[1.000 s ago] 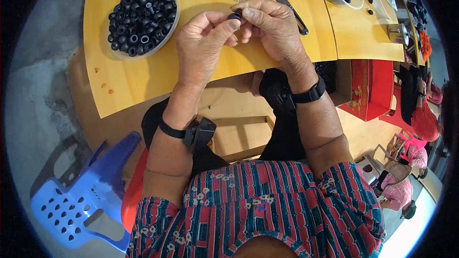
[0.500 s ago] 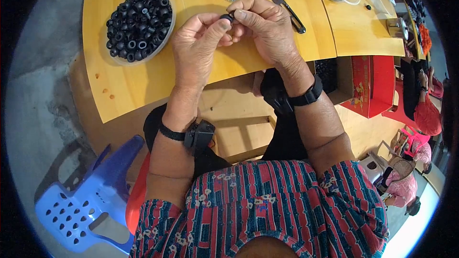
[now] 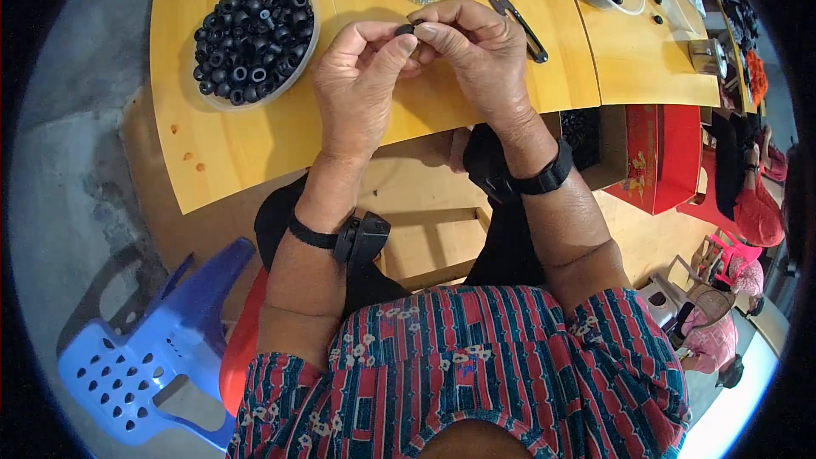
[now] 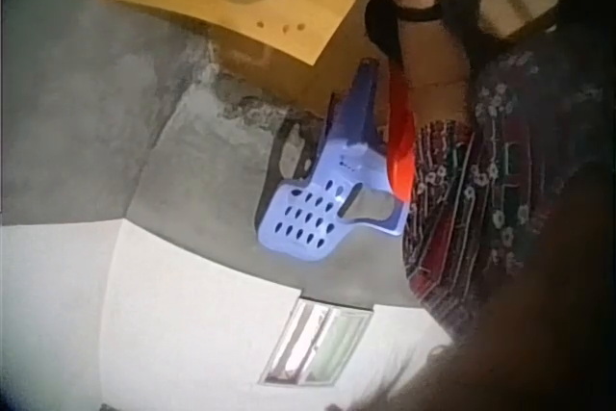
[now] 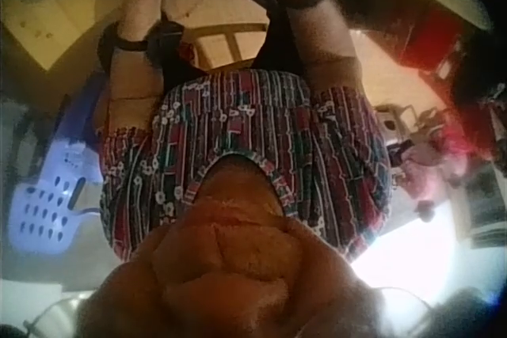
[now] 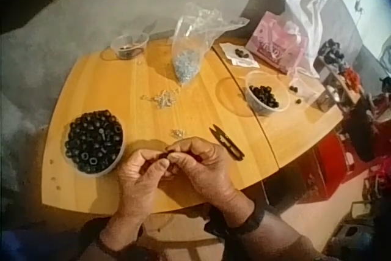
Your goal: The person assembles small black rubber rings with small silver metal inserts by hand, taking components from a plastic bowl and a plastic bag.
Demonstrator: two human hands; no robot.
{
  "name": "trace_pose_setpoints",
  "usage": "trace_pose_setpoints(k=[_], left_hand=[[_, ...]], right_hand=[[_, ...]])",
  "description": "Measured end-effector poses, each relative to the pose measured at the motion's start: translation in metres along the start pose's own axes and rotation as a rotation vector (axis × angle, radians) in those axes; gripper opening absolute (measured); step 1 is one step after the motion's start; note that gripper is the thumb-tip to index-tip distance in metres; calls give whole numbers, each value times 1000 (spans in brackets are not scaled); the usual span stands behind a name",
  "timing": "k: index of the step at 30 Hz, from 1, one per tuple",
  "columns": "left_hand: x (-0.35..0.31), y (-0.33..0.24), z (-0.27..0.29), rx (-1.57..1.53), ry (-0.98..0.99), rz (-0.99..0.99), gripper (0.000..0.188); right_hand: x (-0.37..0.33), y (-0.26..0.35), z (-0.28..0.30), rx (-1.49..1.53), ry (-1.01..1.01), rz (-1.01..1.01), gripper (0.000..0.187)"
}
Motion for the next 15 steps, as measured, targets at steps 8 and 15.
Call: trace_pose_setpoints(k=[8,15], left_hand=[[1,7,5,-29,13,50,16],[2,6,0,-117,36,77,18]], right_hand=[[1,-1,1,88,14,-86,8],[1,-13,0,308,54,-164,9]])
Point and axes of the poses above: each hand's wrist, its own x-axis towards the middle knuckle, its own z-axis out of the back of the hand, y = z × x, the point moved 8 cm from there along x, towards the middle knuckle, and after that the axes turned 1 degree about -x, right-handed, at the moved point
